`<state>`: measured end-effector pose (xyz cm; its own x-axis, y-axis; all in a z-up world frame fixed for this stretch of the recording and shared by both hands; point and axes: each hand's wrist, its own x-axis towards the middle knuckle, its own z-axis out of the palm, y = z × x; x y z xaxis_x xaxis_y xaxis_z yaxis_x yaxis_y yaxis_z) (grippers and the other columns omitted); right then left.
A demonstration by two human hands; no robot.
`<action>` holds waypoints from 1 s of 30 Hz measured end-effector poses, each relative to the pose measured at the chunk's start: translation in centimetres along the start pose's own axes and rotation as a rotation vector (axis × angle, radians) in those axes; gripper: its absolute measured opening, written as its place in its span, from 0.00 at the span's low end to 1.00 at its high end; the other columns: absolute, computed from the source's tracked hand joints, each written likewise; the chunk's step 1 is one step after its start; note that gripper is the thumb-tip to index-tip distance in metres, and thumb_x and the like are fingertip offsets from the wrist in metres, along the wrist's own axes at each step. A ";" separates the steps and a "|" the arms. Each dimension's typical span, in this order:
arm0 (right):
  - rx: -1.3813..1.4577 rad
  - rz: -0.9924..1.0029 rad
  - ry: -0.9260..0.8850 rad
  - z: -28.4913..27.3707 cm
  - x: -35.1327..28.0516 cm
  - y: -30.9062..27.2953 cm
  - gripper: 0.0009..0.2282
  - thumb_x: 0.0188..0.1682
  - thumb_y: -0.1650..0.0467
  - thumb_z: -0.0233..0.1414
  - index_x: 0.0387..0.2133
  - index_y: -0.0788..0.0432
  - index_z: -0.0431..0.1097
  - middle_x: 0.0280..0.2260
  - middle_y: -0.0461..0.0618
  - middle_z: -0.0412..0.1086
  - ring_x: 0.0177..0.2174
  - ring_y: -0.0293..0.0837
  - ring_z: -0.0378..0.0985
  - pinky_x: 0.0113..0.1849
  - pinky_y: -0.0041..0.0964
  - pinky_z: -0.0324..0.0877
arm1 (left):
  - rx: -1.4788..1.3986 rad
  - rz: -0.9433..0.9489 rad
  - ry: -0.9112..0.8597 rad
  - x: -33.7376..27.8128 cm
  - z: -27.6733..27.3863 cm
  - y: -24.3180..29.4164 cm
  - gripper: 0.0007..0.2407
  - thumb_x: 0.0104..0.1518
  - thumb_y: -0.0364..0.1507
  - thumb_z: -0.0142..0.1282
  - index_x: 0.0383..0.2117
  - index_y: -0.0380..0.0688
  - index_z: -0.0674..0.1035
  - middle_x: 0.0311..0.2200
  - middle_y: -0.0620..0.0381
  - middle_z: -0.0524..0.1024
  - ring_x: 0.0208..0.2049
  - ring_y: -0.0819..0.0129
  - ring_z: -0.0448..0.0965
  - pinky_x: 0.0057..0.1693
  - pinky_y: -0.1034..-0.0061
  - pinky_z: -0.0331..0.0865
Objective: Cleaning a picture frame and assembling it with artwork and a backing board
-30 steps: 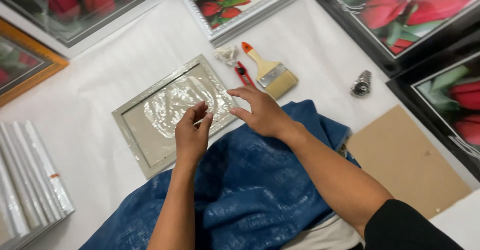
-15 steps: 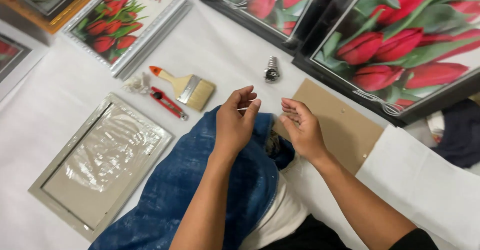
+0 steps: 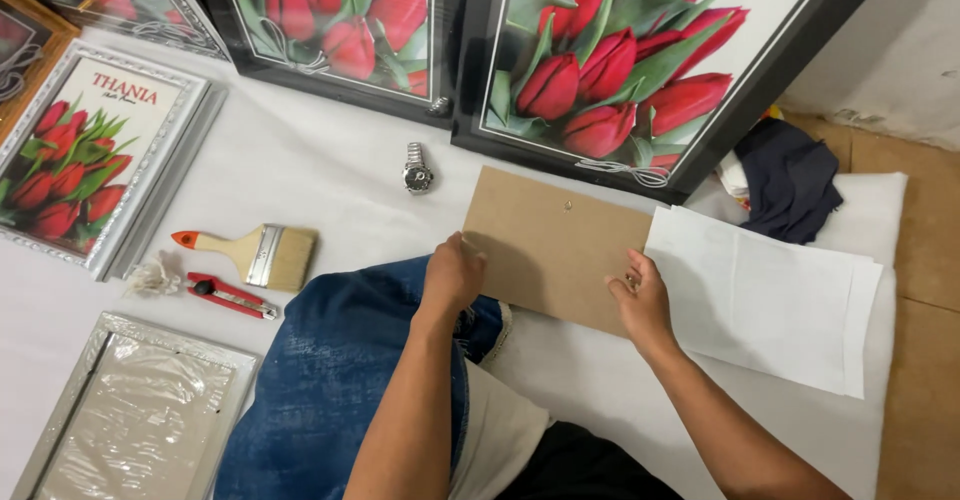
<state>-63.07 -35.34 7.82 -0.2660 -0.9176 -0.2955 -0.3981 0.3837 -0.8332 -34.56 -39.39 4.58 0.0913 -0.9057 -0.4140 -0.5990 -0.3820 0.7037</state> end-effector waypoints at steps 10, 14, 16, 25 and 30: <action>-0.114 0.012 0.014 -1.1 0.1 0.7 0.28 0.49 0.69 0.56 0.65 0.60 0.59 0.61 0.71 0.55 0.61 0.67 0.61 0.58 0.54 0.61 | -0.406 0.002 -0.051 -4.5 -2.4 4.1 0.14 0.65 0.33 0.48 0.44 0.35 0.81 0.33 0.38 0.82 0.35 0.51 0.83 0.40 0.60 0.76; -0.116 -0.001 0.057 -1.6 0.0 -0.4 0.29 0.50 0.69 0.55 0.66 0.59 0.56 0.61 0.70 0.54 0.60 0.67 0.61 0.58 0.57 0.60 | -0.495 0.027 0.014 -7.8 -5.6 5.8 0.12 0.67 0.28 0.45 0.44 0.31 0.78 0.32 0.34 0.82 0.33 0.51 0.82 0.41 0.59 0.76; -0.114 -0.051 0.082 -1.9 -0.1 -1.6 0.30 0.49 0.69 0.55 0.66 0.61 0.56 0.59 0.71 0.56 0.60 0.70 0.60 0.58 0.58 0.58 | -0.536 0.020 0.046 -8.3 -6.6 5.7 0.12 0.67 0.28 0.45 0.46 0.30 0.78 0.32 0.35 0.82 0.34 0.53 0.82 0.42 0.58 0.77; 0.474 -0.085 -0.118 -1.9 1.5 -3.8 0.16 0.52 0.73 0.56 0.53 0.61 0.68 0.36 0.47 0.71 0.37 0.40 0.78 0.43 0.34 0.73 | -0.570 -0.010 0.288 -11.3 -10.3 4.8 0.12 0.68 0.30 0.45 0.41 0.31 0.77 0.27 0.38 0.81 0.28 0.55 0.82 0.36 0.60 0.79; 0.525 -0.077 -0.365 -0.2 2.7 -6.0 0.15 0.52 0.74 0.54 0.53 0.59 0.66 0.36 0.55 0.73 0.34 0.49 0.81 0.39 0.47 0.78 | -0.548 -0.055 0.425 -13.1 -11.9 2.0 0.14 0.68 0.35 0.48 0.35 0.33 0.78 0.23 0.39 0.79 0.26 0.57 0.80 0.34 0.62 0.77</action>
<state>-61.57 -40.09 12.16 0.0993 -0.9523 -0.2884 0.1028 0.2981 -0.9490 -27.46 -30.52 18.31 0.4803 -0.8331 -0.2743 -0.1071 -0.3661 0.9244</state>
